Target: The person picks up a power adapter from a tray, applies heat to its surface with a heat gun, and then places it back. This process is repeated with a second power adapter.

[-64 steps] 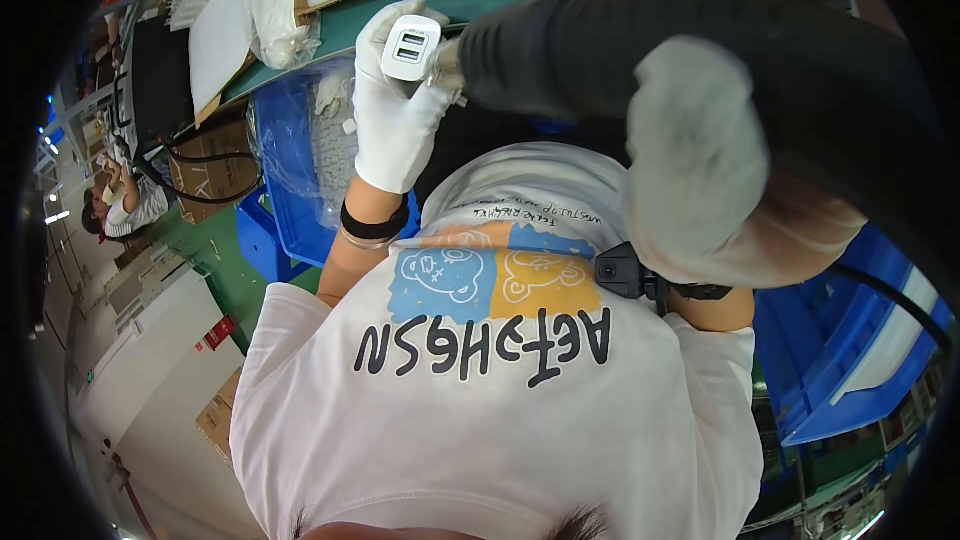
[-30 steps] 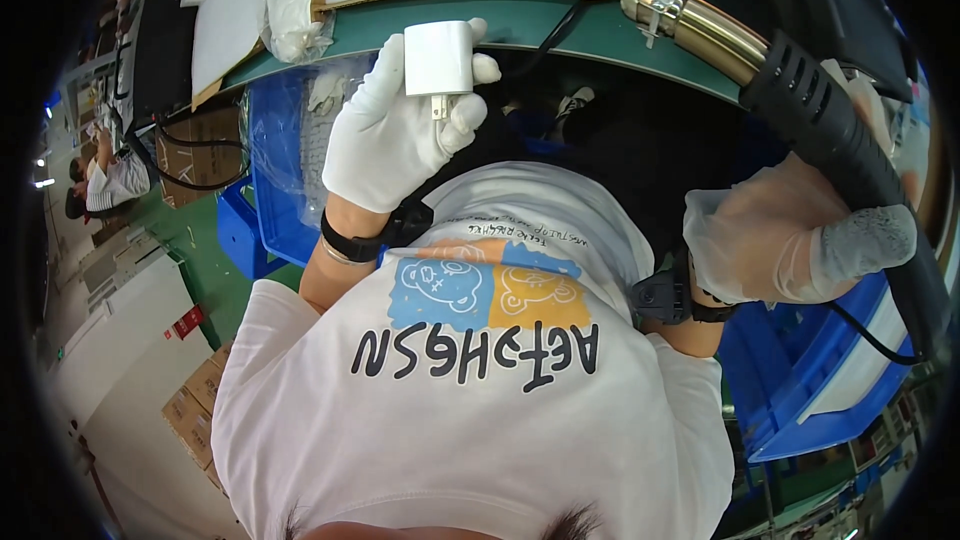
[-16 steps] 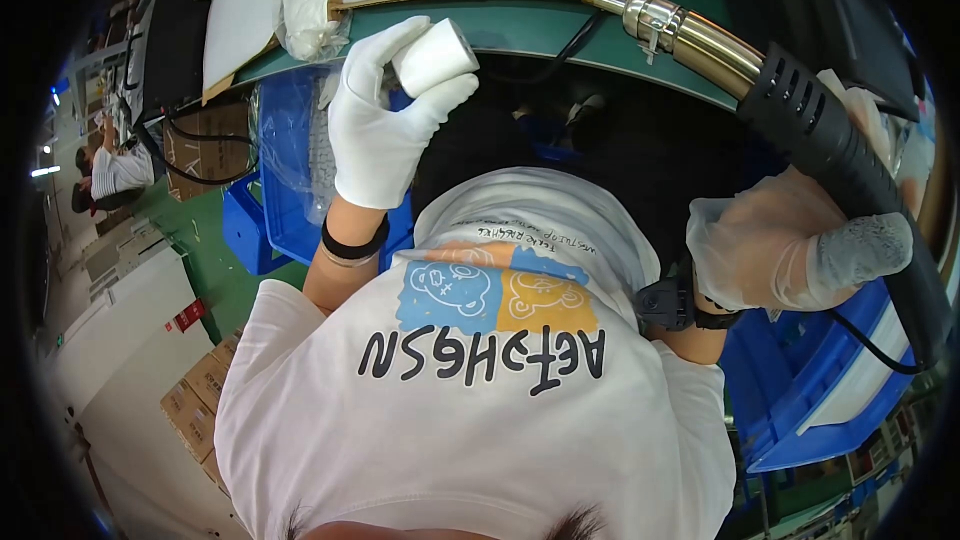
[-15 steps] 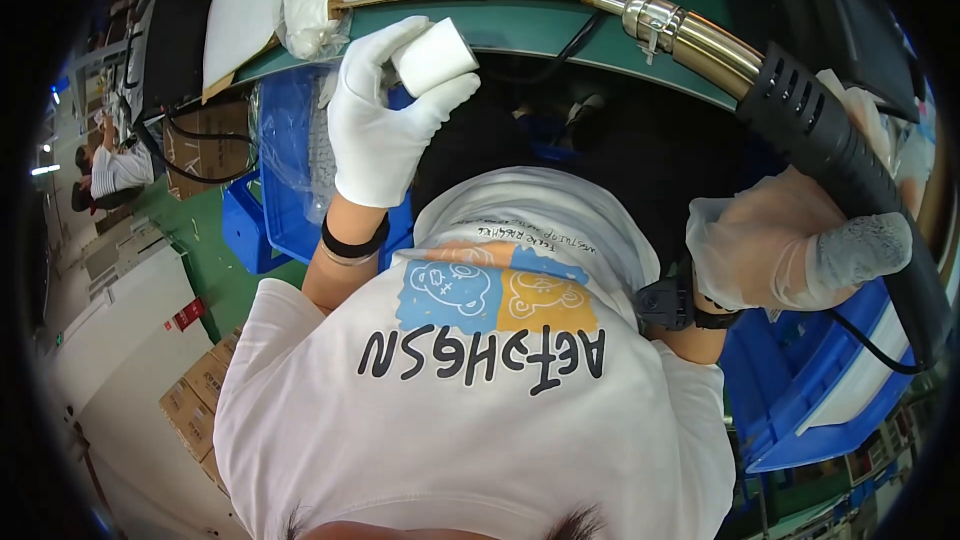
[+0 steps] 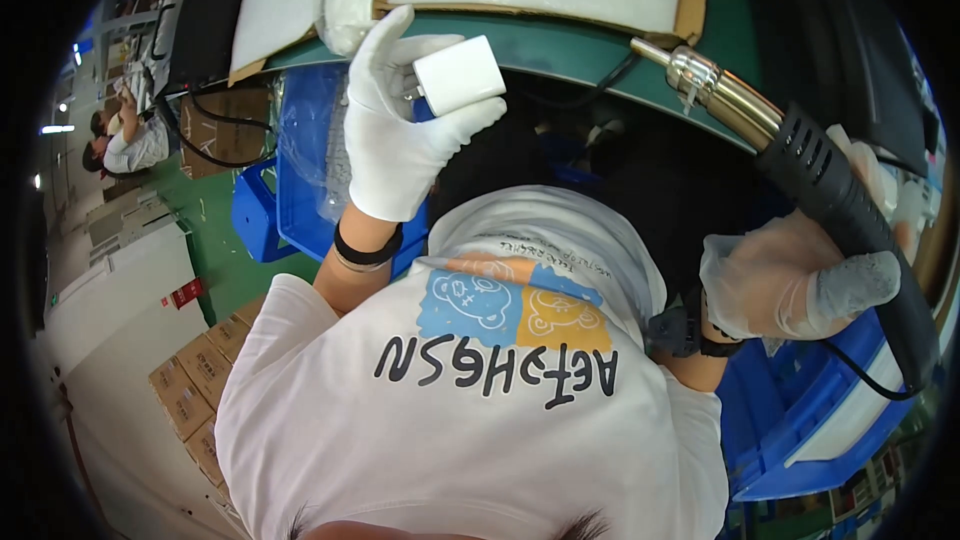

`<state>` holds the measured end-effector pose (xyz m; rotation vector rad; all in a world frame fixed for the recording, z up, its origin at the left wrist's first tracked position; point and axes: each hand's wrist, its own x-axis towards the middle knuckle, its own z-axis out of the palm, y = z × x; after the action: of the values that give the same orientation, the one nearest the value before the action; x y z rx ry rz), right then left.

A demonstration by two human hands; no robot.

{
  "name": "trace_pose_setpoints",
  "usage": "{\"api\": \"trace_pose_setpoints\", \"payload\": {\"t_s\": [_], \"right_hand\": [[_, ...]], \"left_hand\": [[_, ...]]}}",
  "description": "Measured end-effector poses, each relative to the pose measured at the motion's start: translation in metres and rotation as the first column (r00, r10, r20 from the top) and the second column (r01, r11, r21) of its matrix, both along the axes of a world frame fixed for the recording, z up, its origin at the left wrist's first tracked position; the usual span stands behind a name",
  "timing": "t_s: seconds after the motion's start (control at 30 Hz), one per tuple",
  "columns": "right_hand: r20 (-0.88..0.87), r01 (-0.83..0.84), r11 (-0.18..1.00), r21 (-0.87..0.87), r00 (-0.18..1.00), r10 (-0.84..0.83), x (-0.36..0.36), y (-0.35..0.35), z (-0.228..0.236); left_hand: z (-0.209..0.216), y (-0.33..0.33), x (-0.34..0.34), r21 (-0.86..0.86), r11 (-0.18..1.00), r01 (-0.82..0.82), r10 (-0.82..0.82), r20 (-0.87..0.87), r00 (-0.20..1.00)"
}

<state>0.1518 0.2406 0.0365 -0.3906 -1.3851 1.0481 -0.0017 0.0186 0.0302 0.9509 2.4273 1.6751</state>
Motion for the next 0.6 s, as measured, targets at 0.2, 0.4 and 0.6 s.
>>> {"api": "trace_pose_setpoints", "payload": {"t_s": [0.2, 0.4, 0.6], "right_hand": [[-0.117, -0.041, 0.986, -0.163, 0.993, 0.022, 0.002, -0.012, 0.013], [-0.002, -0.028, 0.982, -0.186, 1.000, 0.028, 0.020, -0.003, 0.006], [-0.029, -0.057, 0.974, -0.218, 0.998, 0.052, 0.011, -0.015, 0.012]], "left_hand": [[0.011, -0.021, -0.017, -0.066, 0.996, 0.051, -0.061, -0.154, 0.986], [0.044, -0.077, -0.108, -0.242, 0.962, -0.124, 0.140, 0.052, 0.989], [0.061, -0.129, -0.235, -0.661, 0.653, -0.369, 0.065, -0.437, 0.897]]}}
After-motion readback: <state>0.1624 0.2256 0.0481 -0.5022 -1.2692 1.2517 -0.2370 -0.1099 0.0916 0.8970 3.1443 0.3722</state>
